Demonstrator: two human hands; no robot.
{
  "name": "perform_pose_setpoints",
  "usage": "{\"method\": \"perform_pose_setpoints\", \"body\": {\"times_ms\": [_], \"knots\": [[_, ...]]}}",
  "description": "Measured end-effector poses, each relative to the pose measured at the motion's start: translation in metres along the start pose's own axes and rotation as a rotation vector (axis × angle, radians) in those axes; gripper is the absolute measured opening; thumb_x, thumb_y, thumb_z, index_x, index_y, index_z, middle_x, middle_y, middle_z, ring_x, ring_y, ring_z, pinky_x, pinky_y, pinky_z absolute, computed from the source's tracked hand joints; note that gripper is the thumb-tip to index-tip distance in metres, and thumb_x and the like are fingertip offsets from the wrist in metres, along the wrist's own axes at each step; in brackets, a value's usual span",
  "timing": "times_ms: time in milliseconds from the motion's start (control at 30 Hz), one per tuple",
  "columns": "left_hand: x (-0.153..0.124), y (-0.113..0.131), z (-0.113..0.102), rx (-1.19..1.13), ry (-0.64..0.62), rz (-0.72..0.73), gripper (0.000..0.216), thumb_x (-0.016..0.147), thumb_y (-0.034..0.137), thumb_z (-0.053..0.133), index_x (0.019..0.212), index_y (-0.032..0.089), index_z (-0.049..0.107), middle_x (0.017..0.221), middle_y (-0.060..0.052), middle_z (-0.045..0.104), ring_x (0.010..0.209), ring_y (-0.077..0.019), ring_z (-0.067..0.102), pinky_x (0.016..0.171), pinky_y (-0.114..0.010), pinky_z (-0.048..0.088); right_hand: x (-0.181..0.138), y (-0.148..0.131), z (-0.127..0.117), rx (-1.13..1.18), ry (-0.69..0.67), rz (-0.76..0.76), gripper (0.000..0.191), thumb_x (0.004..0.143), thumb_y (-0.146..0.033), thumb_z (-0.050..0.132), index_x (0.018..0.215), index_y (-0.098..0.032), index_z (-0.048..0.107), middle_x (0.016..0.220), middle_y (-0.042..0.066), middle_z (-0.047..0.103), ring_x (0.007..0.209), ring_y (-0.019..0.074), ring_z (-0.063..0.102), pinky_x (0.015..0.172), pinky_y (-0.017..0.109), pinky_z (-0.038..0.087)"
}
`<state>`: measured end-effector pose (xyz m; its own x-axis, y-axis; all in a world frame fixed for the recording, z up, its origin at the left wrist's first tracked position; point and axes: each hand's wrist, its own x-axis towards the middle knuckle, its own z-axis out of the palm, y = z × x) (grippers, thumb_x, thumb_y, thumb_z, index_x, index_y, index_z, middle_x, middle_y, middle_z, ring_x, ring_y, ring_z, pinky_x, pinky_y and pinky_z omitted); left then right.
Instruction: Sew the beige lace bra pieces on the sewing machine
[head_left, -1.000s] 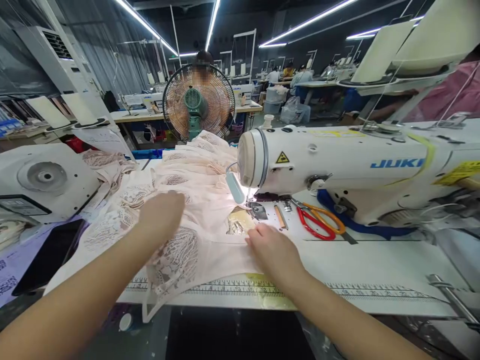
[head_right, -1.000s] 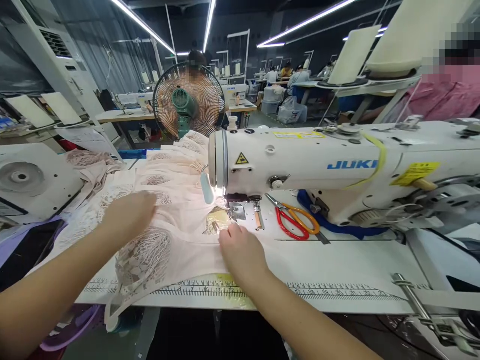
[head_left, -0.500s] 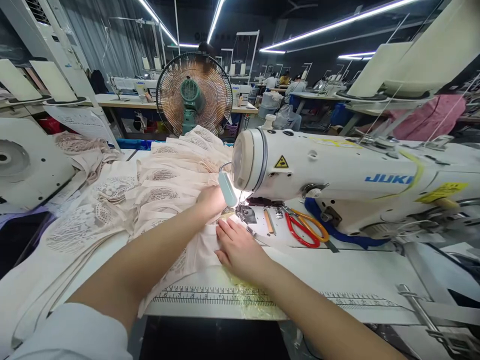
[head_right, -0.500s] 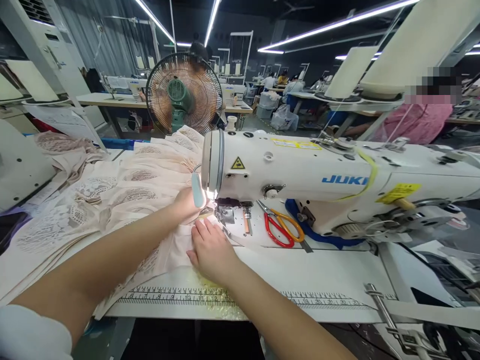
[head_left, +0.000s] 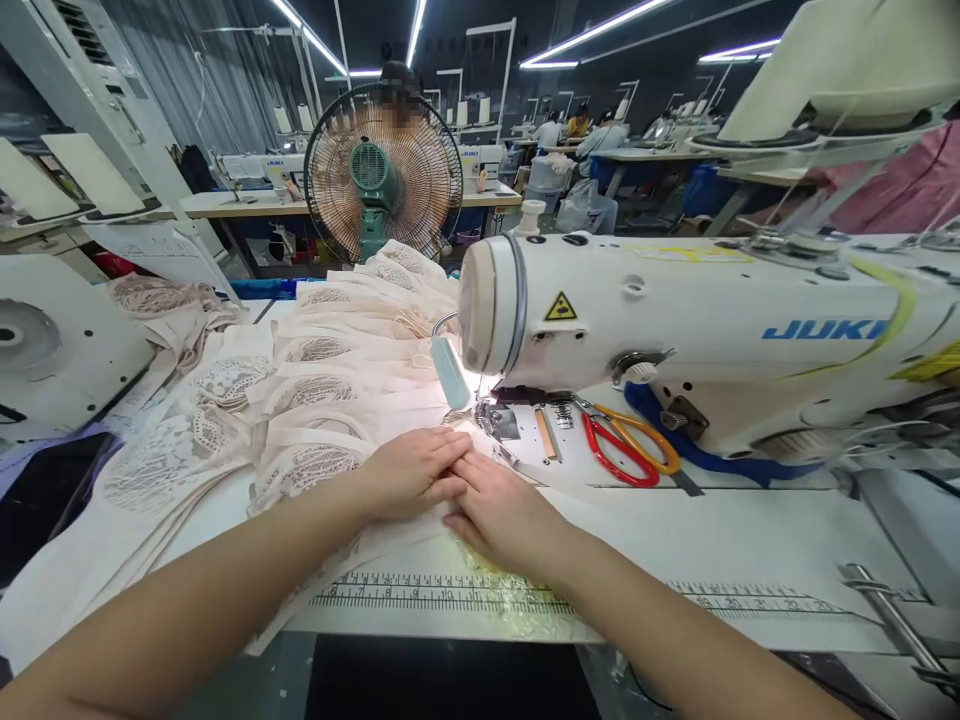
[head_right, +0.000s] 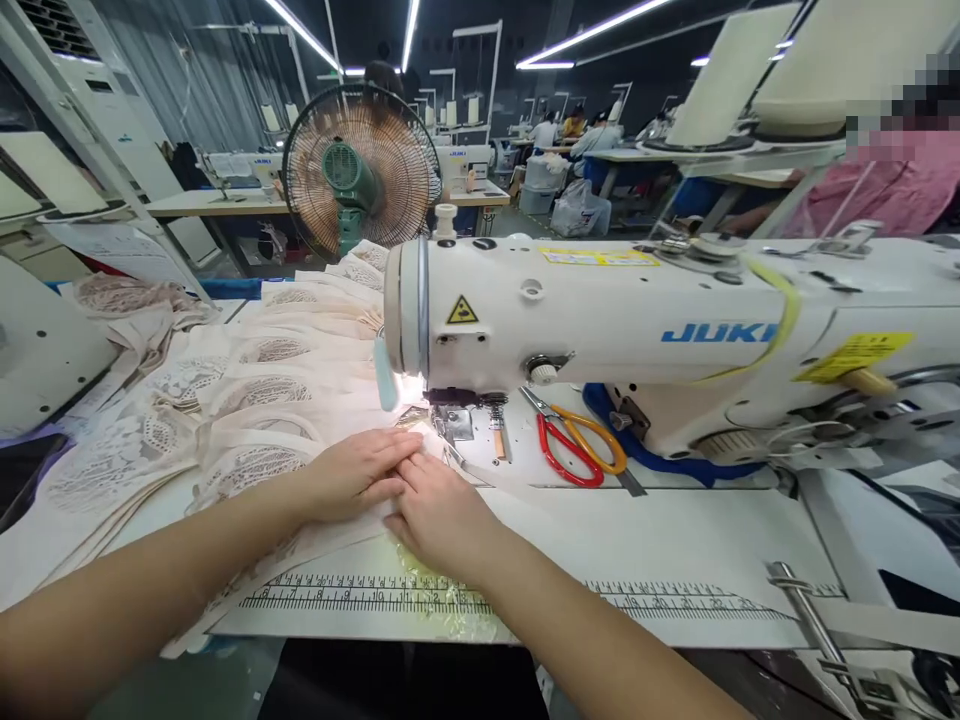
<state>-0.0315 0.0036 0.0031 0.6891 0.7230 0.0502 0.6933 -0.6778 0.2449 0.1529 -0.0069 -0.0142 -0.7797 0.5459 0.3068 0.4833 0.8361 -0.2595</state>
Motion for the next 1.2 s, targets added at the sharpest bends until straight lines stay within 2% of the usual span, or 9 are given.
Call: {"method": "perform_pose_setpoints", "body": {"times_ms": [133, 233, 333, 467, 600, 800, 933, 1200], "knots": [[0.006, -0.008, 0.009, 0.162, 0.063, 0.026, 0.046, 0.095, 0.042, 0.036, 0.128, 0.013, 0.050, 0.137, -0.010, 0.049, 0.125, -0.0263, 0.044, 0.108, -0.042, 0.031, -0.028, -0.001, -0.003, -0.091, -0.017, -0.004, 0.040, 0.086, -0.020, 0.050, 0.122, -0.004, 0.055, 0.130, 0.020, 0.055, 0.124, 0.0305, 0.048, 0.102, 0.049, 0.043], [0.011, -0.008, 0.011, 0.218, 0.119, 0.040, 0.045, 0.094, 0.044, 0.039, 0.123, 0.012, 0.053, 0.131, -0.012, 0.053, 0.121, -0.0283, 0.046, 0.103, -0.043, 0.036, -0.042, 0.002, -0.002, -0.117, 0.008, 0.035, 0.041, 0.089, -0.022, 0.047, 0.126, -0.006, 0.052, 0.132, 0.019, 0.054, 0.124, 0.0296, 0.048, 0.099, 0.049, 0.046], [0.014, -0.005, 0.009, 0.206, 0.141, 0.065, 0.043, 0.093, 0.042, 0.040, 0.112, 0.009, 0.057, 0.120, -0.015, 0.057, 0.114, -0.0271, 0.051, 0.098, -0.040, 0.041, -0.046, 0.001, -0.002, -0.103, 0.042, 0.047, 0.041, 0.089, -0.022, 0.048, 0.127, -0.008, 0.052, 0.131, 0.018, 0.055, 0.124, 0.0280, 0.049, 0.099, 0.047, 0.047], [0.012, -0.003, 0.002, 0.173, 0.114, 0.109, 0.036, 0.091, 0.041, 0.043, 0.097, 0.010, 0.061, 0.111, -0.014, 0.060, 0.098, -0.0239, 0.057, 0.085, -0.036, 0.048, -0.046, -0.003, -0.003, -0.049, 0.051, -0.016, 0.035, 0.087, -0.020, 0.050, 0.120, -0.008, 0.057, 0.126, 0.017, 0.059, 0.121, 0.0271, 0.052, 0.100, 0.045, 0.047], [0.010, -0.002, 0.002, 0.237, 0.103, 0.152, 0.040, 0.092, 0.042, 0.042, 0.110, 0.011, 0.059, 0.124, -0.012, 0.058, 0.108, -0.0261, 0.054, 0.093, -0.037, 0.043, -0.046, -0.003, -0.004, -0.026, 0.048, -0.050, 0.034, 0.088, -0.021, 0.049, 0.118, -0.007, 0.057, 0.125, 0.017, 0.060, 0.120, 0.0264, 0.053, 0.100, 0.044, 0.047], [0.022, -0.002, 0.011, 0.266, 0.086, -0.007, 0.052, 0.094, 0.047, 0.036, 0.126, 0.010, 0.053, 0.135, -0.012, 0.051, 0.117, -0.0293, 0.049, 0.095, -0.041, 0.042, -0.044, 0.001, -0.002, -0.110, 0.043, 0.071, 0.040, 0.089, -0.022, 0.045, 0.125, -0.007, 0.052, 0.128, 0.019, 0.057, 0.123, 0.0300, 0.049, 0.098, 0.051, 0.046], [0.028, -0.002, 0.010, 0.254, 0.070, -0.033, 0.050, 0.093, 0.046, 0.038, 0.124, 0.010, 0.054, 0.134, -0.013, 0.051, 0.113, -0.0291, 0.052, 0.090, -0.042, 0.044, -0.044, 0.002, -0.003, -0.150, 0.017, 0.094, 0.039, 0.090, -0.023, 0.045, 0.123, -0.006, 0.053, 0.129, 0.020, 0.056, 0.124, 0.0319, 0.047, 0.097, 0.052, 0.046], [0.027, -0.003, 0.012, 0.295, 0.149, 0.019, 0.046, 0.092, 0.043, 0.040, 0.114, 0.006, 0.058, 0.120, -0.016, 0.059, 0.101, -0.0267, 0.056, 0.084, -0.038, 0.047, -0.045, 0.005, -0.004, -0.151, 0.087, 0.074, 0.035, 0.090, -0.024, 0.045, 0.120, -0.008, 0.055, 0.124, 0.019, 0.059, 0.119, 0.0303, 0.051, 0.095, 0.052, 0.047]]}}
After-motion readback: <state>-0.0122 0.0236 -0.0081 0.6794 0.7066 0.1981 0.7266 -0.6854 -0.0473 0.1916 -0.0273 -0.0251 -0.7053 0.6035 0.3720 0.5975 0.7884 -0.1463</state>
